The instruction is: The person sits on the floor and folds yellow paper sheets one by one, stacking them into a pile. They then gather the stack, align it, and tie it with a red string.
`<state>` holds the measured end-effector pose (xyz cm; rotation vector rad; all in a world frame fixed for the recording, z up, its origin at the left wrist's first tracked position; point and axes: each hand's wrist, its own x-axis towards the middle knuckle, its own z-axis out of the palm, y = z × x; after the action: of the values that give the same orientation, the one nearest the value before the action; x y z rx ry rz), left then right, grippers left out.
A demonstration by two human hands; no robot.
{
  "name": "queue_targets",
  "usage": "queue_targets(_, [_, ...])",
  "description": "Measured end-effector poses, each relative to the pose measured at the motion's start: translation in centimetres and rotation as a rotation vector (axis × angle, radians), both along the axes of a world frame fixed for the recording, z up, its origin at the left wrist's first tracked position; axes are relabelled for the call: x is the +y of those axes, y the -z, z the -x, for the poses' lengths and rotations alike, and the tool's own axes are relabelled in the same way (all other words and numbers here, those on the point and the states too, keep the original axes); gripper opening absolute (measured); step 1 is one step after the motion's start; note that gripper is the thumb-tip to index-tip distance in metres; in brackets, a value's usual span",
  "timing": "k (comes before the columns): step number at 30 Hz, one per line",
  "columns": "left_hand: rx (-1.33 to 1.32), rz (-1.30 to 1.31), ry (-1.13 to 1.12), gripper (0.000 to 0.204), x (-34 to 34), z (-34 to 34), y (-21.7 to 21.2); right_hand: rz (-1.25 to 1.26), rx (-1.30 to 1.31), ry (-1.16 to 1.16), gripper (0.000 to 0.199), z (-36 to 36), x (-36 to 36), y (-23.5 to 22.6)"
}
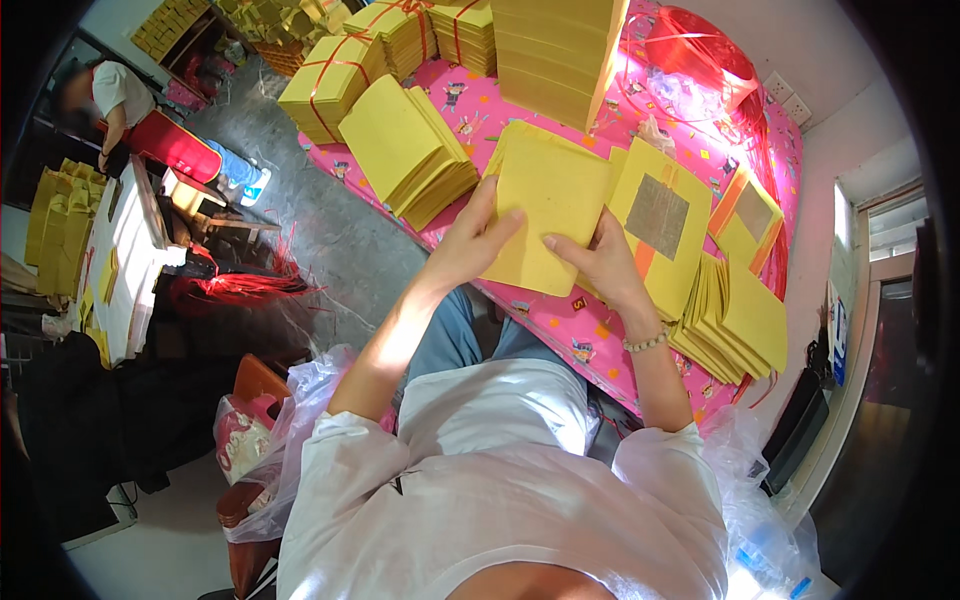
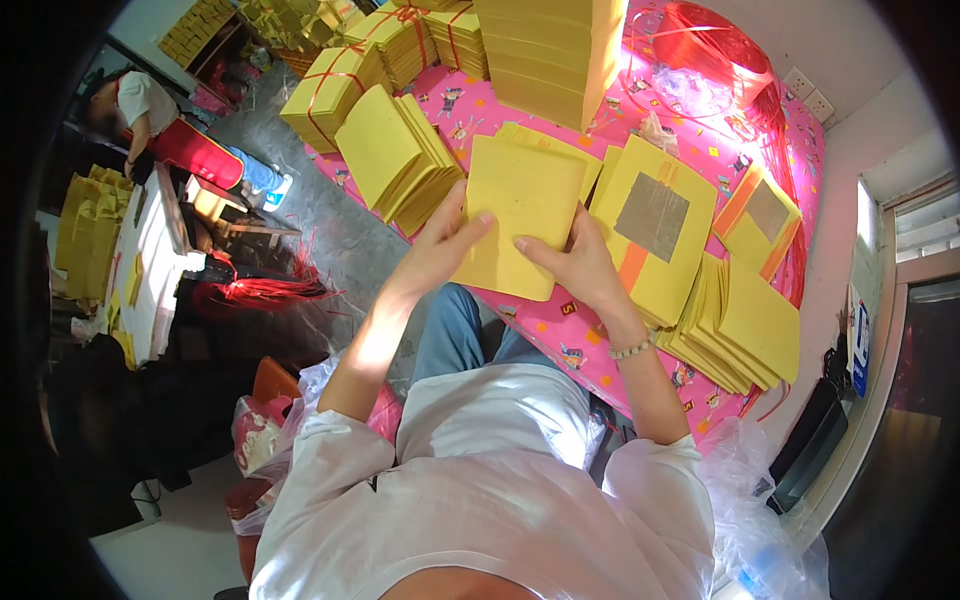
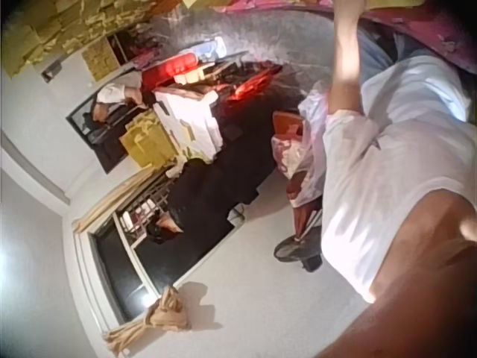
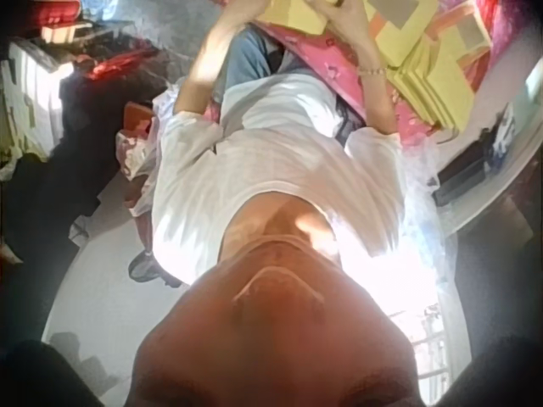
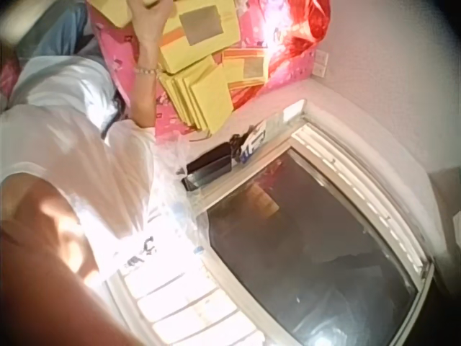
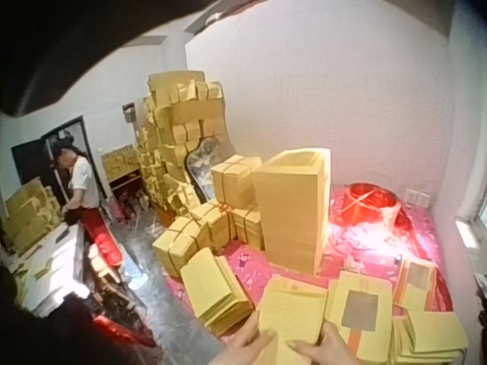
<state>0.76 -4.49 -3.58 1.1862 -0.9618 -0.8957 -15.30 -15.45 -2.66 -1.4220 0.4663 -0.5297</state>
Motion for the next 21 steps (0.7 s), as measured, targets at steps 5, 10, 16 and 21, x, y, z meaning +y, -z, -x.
queue_targets(5, [0.192, -0.113, 0.063, 0.043, -0.4, 0.2, -1.1, -0.150, 0.063, 0.012, 0.049, 0.6, 0.1, -1.1])
queue_targets(10, [0.220, -0.176, 0.026, 0.042, -0.9, 0.5, -1.2, -0.286, 0.036, -0.040, 0.051, 0.9, -0.1, -1.4])
queue_targets(16, [0.192, -0.169, 0.035, 0.041, -1.1, 0.8, -1.7, -0.397, 0.006, -0.039, 0.052, 1.1, -0.2, -1.1])
queue_targets(21, [0.187, -0.104, 0.069, 0.043, -1.1, 0.9, -1.4, -0.277, 0.044, -0.032, 0.054, 1.4, -0.4, -0.7])
